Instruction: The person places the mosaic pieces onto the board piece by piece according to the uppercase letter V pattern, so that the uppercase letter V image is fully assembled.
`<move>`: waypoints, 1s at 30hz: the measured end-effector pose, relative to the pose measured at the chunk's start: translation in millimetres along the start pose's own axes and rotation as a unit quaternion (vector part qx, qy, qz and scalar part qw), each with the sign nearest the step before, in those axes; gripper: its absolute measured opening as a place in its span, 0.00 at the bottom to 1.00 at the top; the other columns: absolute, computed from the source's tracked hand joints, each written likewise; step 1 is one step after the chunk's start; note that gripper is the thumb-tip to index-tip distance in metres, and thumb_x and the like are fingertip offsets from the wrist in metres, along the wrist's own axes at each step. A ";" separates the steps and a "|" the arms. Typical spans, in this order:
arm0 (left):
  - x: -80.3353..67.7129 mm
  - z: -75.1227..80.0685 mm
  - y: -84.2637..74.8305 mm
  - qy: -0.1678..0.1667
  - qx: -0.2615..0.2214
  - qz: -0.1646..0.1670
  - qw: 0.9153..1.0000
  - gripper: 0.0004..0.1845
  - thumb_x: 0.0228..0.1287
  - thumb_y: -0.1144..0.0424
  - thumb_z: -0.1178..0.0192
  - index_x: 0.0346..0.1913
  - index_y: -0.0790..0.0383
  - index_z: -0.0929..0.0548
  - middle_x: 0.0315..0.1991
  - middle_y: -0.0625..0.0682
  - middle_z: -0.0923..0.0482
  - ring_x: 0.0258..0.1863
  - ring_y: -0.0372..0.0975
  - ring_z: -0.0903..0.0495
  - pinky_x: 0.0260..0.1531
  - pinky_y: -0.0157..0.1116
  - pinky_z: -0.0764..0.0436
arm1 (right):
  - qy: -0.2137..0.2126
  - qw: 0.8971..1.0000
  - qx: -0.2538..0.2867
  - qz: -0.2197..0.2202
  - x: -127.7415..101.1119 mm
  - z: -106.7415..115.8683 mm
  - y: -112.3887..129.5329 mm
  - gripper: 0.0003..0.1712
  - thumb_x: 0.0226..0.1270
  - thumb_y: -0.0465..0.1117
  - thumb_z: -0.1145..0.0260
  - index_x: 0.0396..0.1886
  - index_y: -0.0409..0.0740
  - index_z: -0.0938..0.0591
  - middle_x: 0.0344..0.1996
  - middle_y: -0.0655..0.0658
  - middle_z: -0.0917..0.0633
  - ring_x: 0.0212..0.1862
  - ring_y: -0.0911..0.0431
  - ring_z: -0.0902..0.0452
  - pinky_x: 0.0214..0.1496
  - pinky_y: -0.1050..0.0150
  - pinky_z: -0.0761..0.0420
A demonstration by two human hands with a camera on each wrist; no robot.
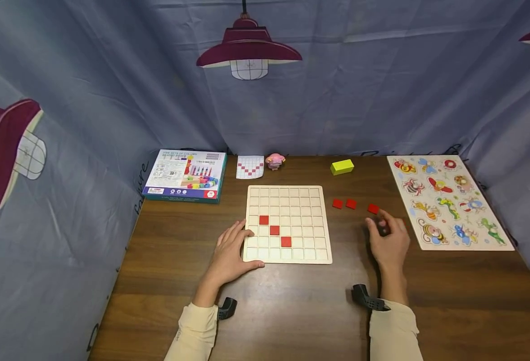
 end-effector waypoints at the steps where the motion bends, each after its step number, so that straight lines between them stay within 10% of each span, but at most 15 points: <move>1: 0.0 -0.3 0.7 0.002 0.000 0.002 1.000 0.44 0.45 0.34 0.23 0.62 0.52 0.26 0.82 0.53 0.44 0.82 0.49 0.48 0.78 0.57 0.47 | -0.014 1.000 -0.011 -0.012 -0.6 5.9 -5.8 0.23 0.61 0.39 0.23 0.54 0.34 0.15 0.33 0.34 0.20 0.35 0.61 0.29 0.42 0.66 0.32; 6: -1.1 0.0 3.5 0.002 -0.003 0.009 1.000 0.43 0.45 0.35 0.22 0.62 0.52 0.26 0.82 0.53 0.44 0.82 0.49 0.48 0.78 0.57 0.48 | -0.058 0.992 -0.056 -0.098 -4.2 25.4 -25.5 0.22 0.66 0.44 0.27 0.54 0.33 0.15 0.34 0.33 0.21 0.45 0.36 0.25 0.54 0.44 0.31; 10: -1.9 0.9 4.4 0.001 -0.006 0.014 1.000 0.43 0.45 0.35 0.22 0.62 0.52 0.26 0.81 0.53 0.44 0.82 0.49 0.48 0.78 0.58 0.48 | -0.037 0.984 -0.096 -0.145 -3.2 26.4 -32.0 0.24 0.69 0.48 0.30 0.55 0.35 0.16 0.35 0.35 0.21 0.49 0.35 0.25 0.57 0.42 0.32; 30: -0.5 1.4 0.1 0.003 0.002 0.008 1.000 0.44 0.45 0.35 0.22 0.61 0.52 0.26 0.81 0.54 0.43 0.81 0.50 0.47 0.77 0.58 0.46 | 0.081 0.972 -0.164 -0.146 -6.6 24.2 -29.5 0.25 0.73 0.43 0.44 0.62 0.32 0.22 0.48 0.29 0.23 0.54 0.32 0.28 0.52 0.36 0.30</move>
Point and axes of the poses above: each hand's wrist, its own x-axis towards the middle knuckle, its own z-axis out of the back of the hand, y = z × x, the point moved 4 cm from there along x, towards the middle knuckle
